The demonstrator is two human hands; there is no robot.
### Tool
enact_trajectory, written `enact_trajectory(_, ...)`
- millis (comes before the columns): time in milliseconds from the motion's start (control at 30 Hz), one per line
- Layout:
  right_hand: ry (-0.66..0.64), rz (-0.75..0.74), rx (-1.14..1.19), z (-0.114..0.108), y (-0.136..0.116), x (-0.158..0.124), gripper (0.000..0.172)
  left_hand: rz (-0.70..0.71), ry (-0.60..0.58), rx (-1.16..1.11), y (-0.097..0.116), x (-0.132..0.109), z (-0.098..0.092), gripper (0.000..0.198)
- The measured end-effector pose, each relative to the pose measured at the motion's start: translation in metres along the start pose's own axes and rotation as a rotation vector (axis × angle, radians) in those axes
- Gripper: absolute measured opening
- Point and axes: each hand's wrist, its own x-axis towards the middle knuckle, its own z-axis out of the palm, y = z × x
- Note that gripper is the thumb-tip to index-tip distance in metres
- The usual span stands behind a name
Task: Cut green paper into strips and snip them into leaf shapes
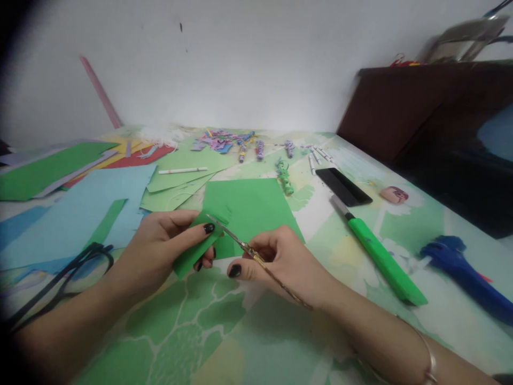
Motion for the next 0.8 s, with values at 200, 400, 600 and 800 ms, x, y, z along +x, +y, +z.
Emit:
enact_trajectory(200, -0.005, 0.011, 0.003, 0.0002, -0.0001, 0.0006, 0.044, 0.000, 0.008, 0.002, 0.0004, -0.0003, 0.0006, 0.017)
enact_trajectory(400, 0.008, 0.020, 0.008, 0.0013, -0.0021, 0.0008, 0.038, 0.014, -0.017, -0.019, -0.0018, 0.0009, -0.0008, 0.016)
enact_trajectory(600, 0.052, 0.045, -0.007, 0.0029, -0.0057, 0.0011, 0.032, 0.003, -0.024, -0.030, -0.0017, 0.0008, -0.0013, 0.016)
enact_trajectory(800, 0.060, 0.063, 0.031, 0.0035, -0.0079, 0.0021, 0.027, 0.025, -0.034, -0.043, -0.0039, 0.0021, -0.0007, 0.018)
